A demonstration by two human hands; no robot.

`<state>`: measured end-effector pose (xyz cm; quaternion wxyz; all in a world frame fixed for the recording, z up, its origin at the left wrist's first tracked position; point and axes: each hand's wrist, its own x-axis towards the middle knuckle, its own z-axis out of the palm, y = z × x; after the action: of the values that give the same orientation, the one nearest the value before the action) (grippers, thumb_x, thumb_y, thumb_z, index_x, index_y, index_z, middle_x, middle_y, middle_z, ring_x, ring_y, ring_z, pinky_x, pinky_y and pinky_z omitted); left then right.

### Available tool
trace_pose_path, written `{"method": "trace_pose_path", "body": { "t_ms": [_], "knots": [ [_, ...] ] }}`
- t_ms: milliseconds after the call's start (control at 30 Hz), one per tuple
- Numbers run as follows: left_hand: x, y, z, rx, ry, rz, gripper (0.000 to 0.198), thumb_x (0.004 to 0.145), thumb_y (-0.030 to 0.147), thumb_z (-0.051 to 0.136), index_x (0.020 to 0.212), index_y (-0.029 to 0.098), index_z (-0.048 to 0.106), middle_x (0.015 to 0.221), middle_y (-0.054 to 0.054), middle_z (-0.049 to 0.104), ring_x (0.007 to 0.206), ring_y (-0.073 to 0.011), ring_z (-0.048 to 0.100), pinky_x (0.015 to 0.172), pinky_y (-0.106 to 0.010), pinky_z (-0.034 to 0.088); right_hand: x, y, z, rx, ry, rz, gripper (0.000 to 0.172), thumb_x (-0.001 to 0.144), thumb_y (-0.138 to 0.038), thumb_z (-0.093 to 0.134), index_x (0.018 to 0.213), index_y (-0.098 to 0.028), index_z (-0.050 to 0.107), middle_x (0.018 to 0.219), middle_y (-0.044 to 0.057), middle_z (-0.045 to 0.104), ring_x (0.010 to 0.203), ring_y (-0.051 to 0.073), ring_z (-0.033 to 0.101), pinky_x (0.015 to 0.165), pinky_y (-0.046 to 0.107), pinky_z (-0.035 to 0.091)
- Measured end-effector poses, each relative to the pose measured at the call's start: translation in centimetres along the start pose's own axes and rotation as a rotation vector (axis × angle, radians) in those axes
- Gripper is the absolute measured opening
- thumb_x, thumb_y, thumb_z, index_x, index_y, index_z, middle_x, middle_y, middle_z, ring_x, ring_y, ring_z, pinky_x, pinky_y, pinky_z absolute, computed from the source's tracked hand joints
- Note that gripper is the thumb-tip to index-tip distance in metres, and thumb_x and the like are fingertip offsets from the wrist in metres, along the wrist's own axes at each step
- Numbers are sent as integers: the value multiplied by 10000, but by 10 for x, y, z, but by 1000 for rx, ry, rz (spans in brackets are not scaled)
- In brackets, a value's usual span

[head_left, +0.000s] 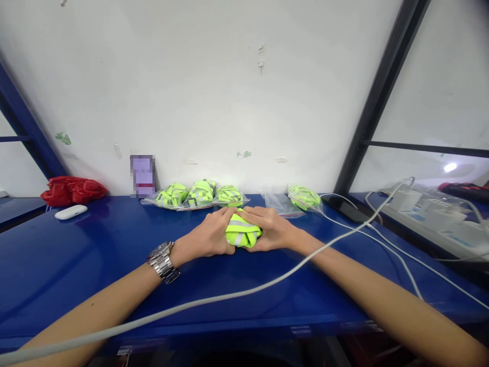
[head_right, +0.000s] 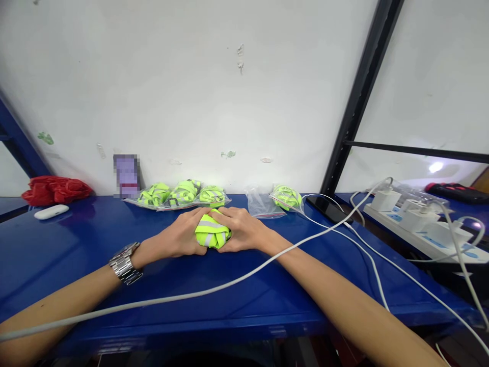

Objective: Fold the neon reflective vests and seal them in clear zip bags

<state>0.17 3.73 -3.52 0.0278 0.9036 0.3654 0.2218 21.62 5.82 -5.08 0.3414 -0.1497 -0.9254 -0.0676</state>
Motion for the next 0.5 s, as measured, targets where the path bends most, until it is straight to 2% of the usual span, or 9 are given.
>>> {"method": "trace_pose_path", "body": {
  "t_ms": [67, 133, 200, 233, 300, 367, 400, 433, 500],
  "knots": [
    [1, 1, 0, 39, 32, 6, 686, 565, 204, 698, 1192, 168, 420, 1150, -120, 570, 965, -287, 595, 772, -398, 507, 1, -4, -6, 82, -14, 73, 780, 688, -360, 729, 1384, -184, 426, 1144, 146, 609, 989, 279, 602, 814, 408, 491],
    [1, 0, -1, 110, 56, 29, 685, 593, 201, 686, 1214, 156, 401, 1172, -146, 569, 988, -304, 599, 780, -410, 512, 2, -8, -12, 185, -59, 182, 811, 672, -390, 757, 1395, -229, 426, 1321, 145, 529, 1203, 317, 503, 976, 486, 412],
    [2, -1, -2, 199, 68, 51, 672, 621, 193, 664, 1230, 142, 384, 1172, -165, 570, 1007, -317, 599, 788, -422, 517, 4, -10, -17, 342, -65, 308, 741, 720, -453, 722, 1380, -249, 453, 1401, 129, 472, 1306, 324, 409, 1042, 529, 343],
    [3, -1, -2, 241, 74, 67, 657, 638, 191, 650, 1234, 137, 379, 1167, -170, 571, 1017, -321, 597, 793, -425, 520, 5, -10, -17, 430, -37, 387, 705, 760, -473, 684, 1384, -249, 447, 1417, 125, 459, 1320, 318, 394, 1039, 527, 351],
    [3, 1, -3, 312, 106, 107, 613, 683, 198, 617, 1239, 126, 369, 1151, -178, 574, 1028, -322, 595, 801, -426, 525, 7, -10, -16, 605, 56, 553, 733, 802, -465, 649, 1435, -236, 360, 1432, 131, 439, 1297, 292, 429, 1001, 477, 414],
    [3, 5, -4, 381, 163, 170, 576, 727, 196, 576, 1252, 110, 356, 1152, -196, 569, 1035, -323, 595, 809, -427, 529, 8, -11, -12, 793, 104, 694, 875, 762, -447, 702, 1475, -213, 252, 1405, 146, 464, 1220, 268, 506, 957, 423, 462],
    [3, 8, -5, 414, 188, 209, 572, 736, 181, 556, 1262, 102, 346, 1159, -206, 565, 1041, -325, 594, 812, -425, 531, 8, -12, -10, 906, 98, 728, 910, 728, -434, 738, 1467, -198, 263, 1354, 145, 513, 1156, 254, 553, 933, 403, 479],
    [3, 10, -6, 443, 207, 246, 575, 737, 158, 535, 1273, 95, 336, 1166, -212, 561, 1046, -325, 592, 814, -424, 533, 7, -13, -8, 1028, 82, 741, 875, 704, -418, 762, 1430, -180, 335, 1272, 135, 576, 1074, 237, 598, 901, 383, 497],
    [1, 14, -9, 480, 220, 319, 585, 720, 110, 494, 1280, 88, 325, 1163, -215, 564, 1037, -320, 597, 805, -419, 538, 5, -17, -5, 1236, 54, 747, 668, 674, -376, 792, 1247, -150, 535, 1074, 96, 665, 905, 199, 647, 813, 336, 524]
  ]
}}
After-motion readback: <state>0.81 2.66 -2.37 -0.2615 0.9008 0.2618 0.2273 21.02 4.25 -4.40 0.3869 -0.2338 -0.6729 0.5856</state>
